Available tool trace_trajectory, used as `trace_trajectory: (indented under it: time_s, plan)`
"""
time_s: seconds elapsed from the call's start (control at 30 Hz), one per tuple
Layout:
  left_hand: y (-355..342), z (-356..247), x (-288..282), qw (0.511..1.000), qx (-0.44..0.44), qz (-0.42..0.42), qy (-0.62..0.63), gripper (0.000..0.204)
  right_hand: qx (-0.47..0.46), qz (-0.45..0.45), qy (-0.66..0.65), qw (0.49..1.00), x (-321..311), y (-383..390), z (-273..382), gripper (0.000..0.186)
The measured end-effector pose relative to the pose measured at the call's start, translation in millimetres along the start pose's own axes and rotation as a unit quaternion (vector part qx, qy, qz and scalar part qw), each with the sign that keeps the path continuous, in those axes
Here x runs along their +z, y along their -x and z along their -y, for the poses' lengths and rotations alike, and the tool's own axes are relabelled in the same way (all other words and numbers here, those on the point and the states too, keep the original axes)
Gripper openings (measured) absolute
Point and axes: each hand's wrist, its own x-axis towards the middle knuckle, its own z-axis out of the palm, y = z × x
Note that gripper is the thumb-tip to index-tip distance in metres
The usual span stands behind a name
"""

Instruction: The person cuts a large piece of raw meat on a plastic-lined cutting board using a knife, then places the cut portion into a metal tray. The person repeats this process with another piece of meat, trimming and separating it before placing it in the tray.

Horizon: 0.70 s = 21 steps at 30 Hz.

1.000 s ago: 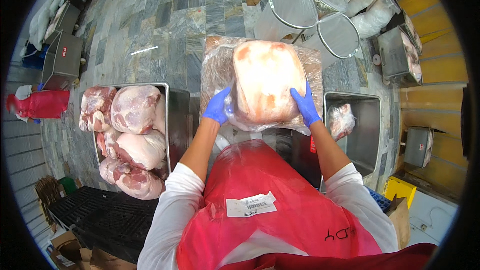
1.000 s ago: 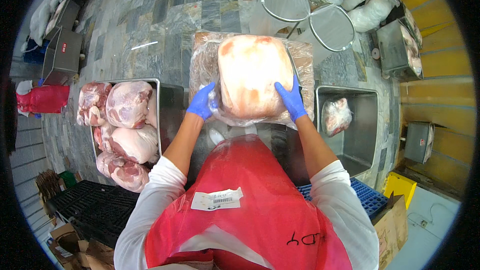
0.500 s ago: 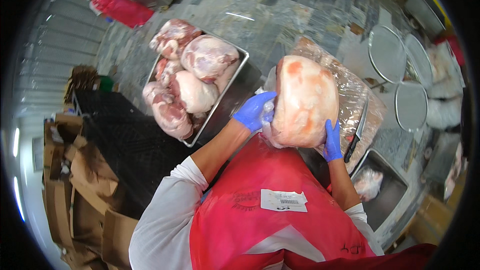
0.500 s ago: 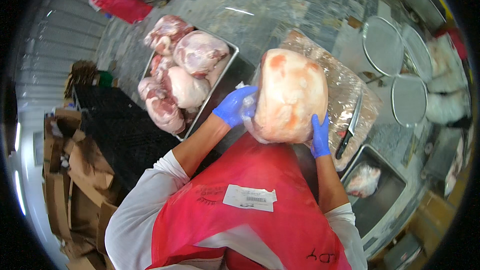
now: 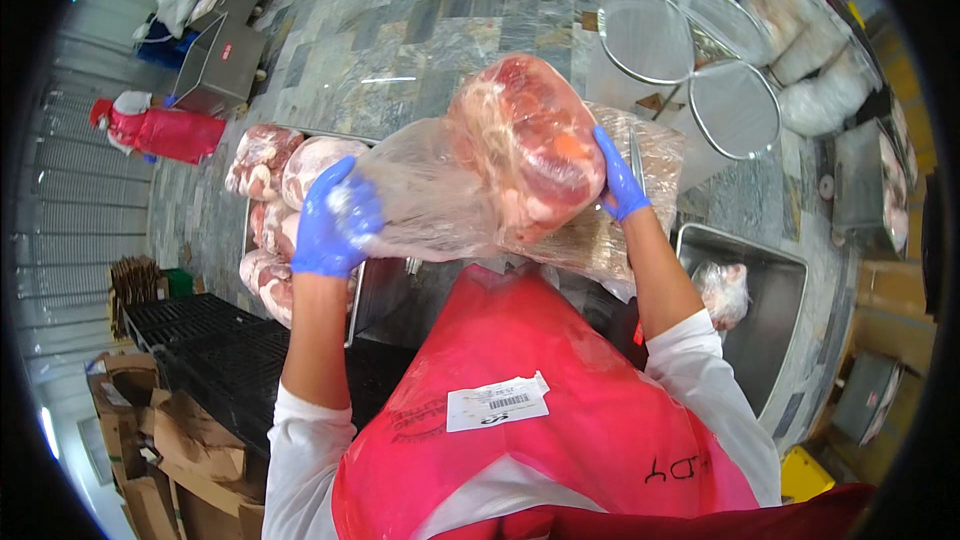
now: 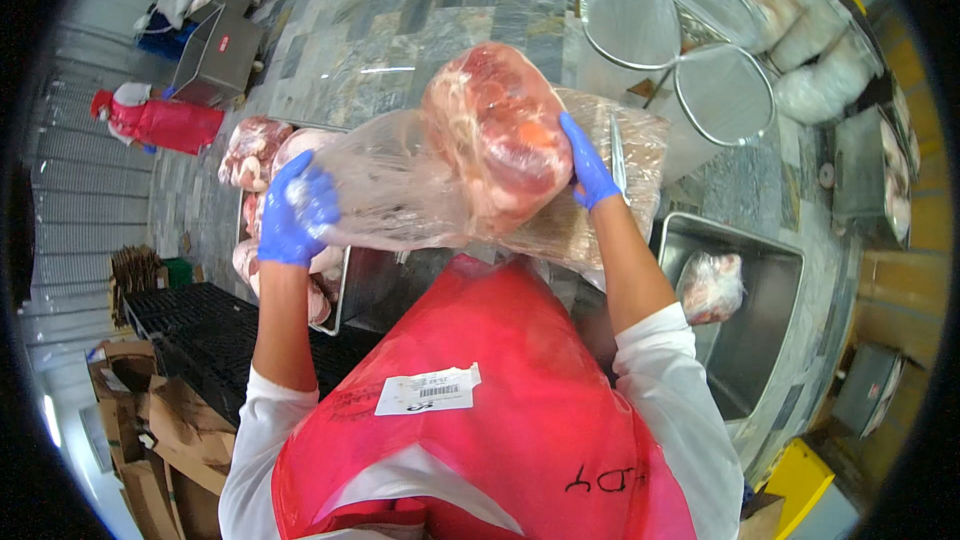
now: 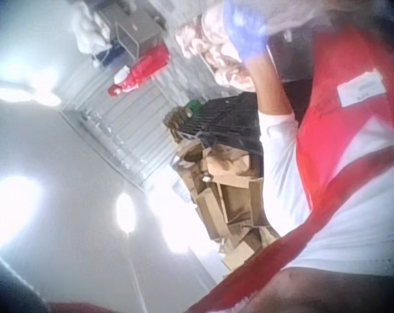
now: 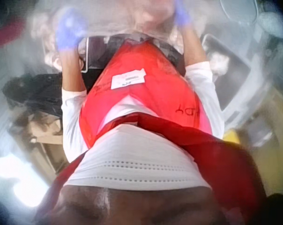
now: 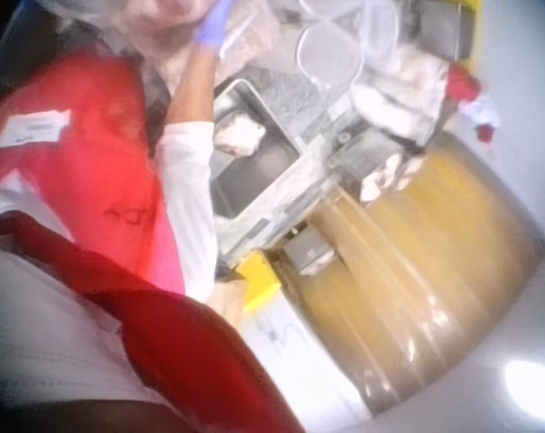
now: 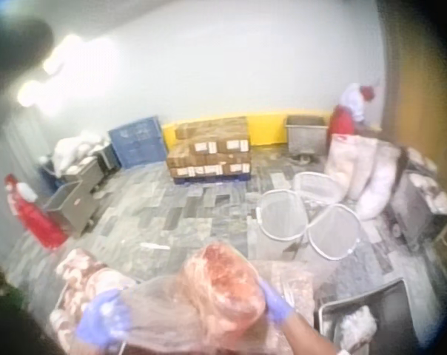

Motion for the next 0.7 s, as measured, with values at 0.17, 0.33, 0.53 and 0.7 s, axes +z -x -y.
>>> trace_trajectory:
  time_s: [0.17,0.33,0.53,0.7]
  plan:
    - [68.0,-39.2,-25.4,0.98,0.13,-0.146,-0.046,0.034,-0.06,-0.095,0.083,0.99,-37.9,-4.3,12.3,0.06]
    - [80.4,-42.1,-64.6,0.955,0.171,-0.239,-0.028,0.032,-0.049,-0.176,0.057,0.982,-109.1,-14.0,-23.7,0.046]
    - [86.1,-47.6,-101.2,0.963,0.176,-0.199,-0.048,0.031,-0.473,-0.116,0.626,0.609,0.8,47.9,-21.6,0.054]
    - [62.5,-60.7,-103.0,0.964,0.167,-0.197,-0.067,0.028,-0.42,0.044,0.746,0.515,46.8,33.1,-43.4,0.023]
